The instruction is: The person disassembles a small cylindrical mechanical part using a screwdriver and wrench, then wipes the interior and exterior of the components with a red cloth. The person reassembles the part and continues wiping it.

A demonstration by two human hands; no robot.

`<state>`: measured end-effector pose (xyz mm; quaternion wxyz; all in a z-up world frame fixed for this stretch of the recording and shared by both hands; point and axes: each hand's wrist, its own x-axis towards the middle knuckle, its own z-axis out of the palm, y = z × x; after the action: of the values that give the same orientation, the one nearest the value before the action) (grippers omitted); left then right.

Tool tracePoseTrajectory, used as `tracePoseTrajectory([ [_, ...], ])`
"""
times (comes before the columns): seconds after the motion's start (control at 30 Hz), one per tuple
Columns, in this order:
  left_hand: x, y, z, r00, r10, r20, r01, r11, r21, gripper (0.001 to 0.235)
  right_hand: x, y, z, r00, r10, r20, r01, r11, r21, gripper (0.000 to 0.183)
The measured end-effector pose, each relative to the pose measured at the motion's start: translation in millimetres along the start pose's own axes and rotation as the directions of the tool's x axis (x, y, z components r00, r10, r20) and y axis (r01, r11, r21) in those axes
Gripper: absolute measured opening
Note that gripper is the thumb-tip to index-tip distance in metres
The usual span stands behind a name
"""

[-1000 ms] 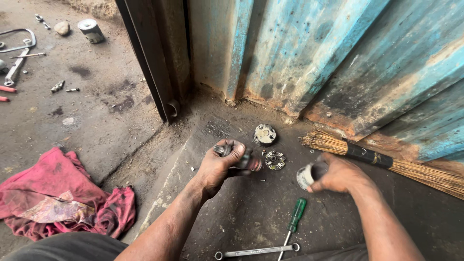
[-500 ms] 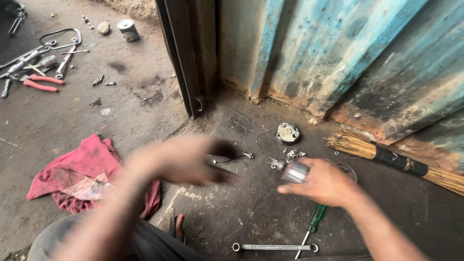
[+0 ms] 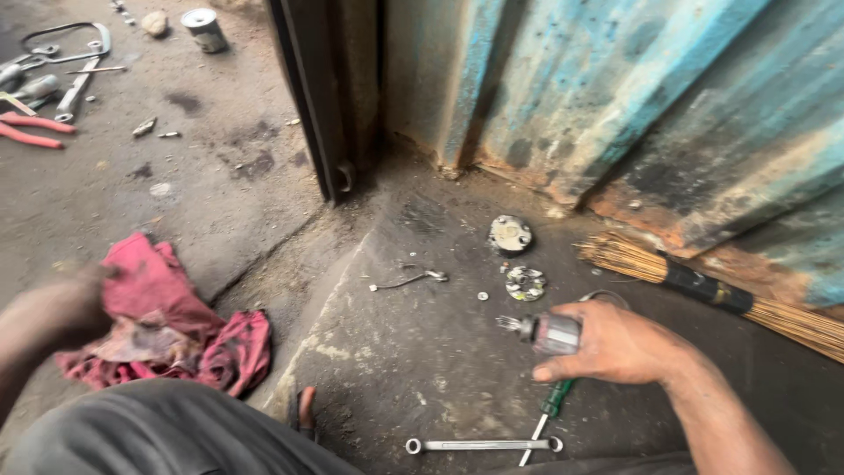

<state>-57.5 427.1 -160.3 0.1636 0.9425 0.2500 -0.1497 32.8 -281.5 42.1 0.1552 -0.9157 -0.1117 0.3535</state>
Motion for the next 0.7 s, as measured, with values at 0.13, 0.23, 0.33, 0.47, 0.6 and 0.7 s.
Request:
tracePoseTrajectory([
  [0.13,-19,-78,0,0.857,-0.375,-0.354,0.248,0.901,-0.355,0.067,5,-12,1,1.000,-0.022,-0.015,0.023,0.999,0.037,0.064],
  [0.23,-30,-97,23,0.879,-0.263,-0.397,0.167,0.951,-0.260,0.066,10,-19,2,1.000,-0.019,-0.024,0.021,0.995,0.097,0.062],
  [0.33,-27,-93,35,0.896,-0.256,-0.363,0.210,0.964,-0.162,0.069,12,-21,4,0.999,-0.042,-0.027,0.044,0.994,0.098,0.066],
  [0.47,-6,-84,24,0.892,-0.415,-0.179,0.412,0.910,-0.056,0.060,14,-22,9,1.000,0.006,-0.016,-0.005,0.998,0.070,0.069],
  [0.6,4,-45,-22,0.967,-0.153,-0.203,0.155,0.988,-0.004,0.039,12,-20,8,0.999,0.043,-0.002,-0.043,0.998,0.056,0.071],
  [0.7,-41,70,-79,0.701,0.433,-0.567,-0.447,0.886,0.124,0.027,7,-8,4,1.000,-0.030,-0.006,0.031,0.991,0.128,0.067],
])
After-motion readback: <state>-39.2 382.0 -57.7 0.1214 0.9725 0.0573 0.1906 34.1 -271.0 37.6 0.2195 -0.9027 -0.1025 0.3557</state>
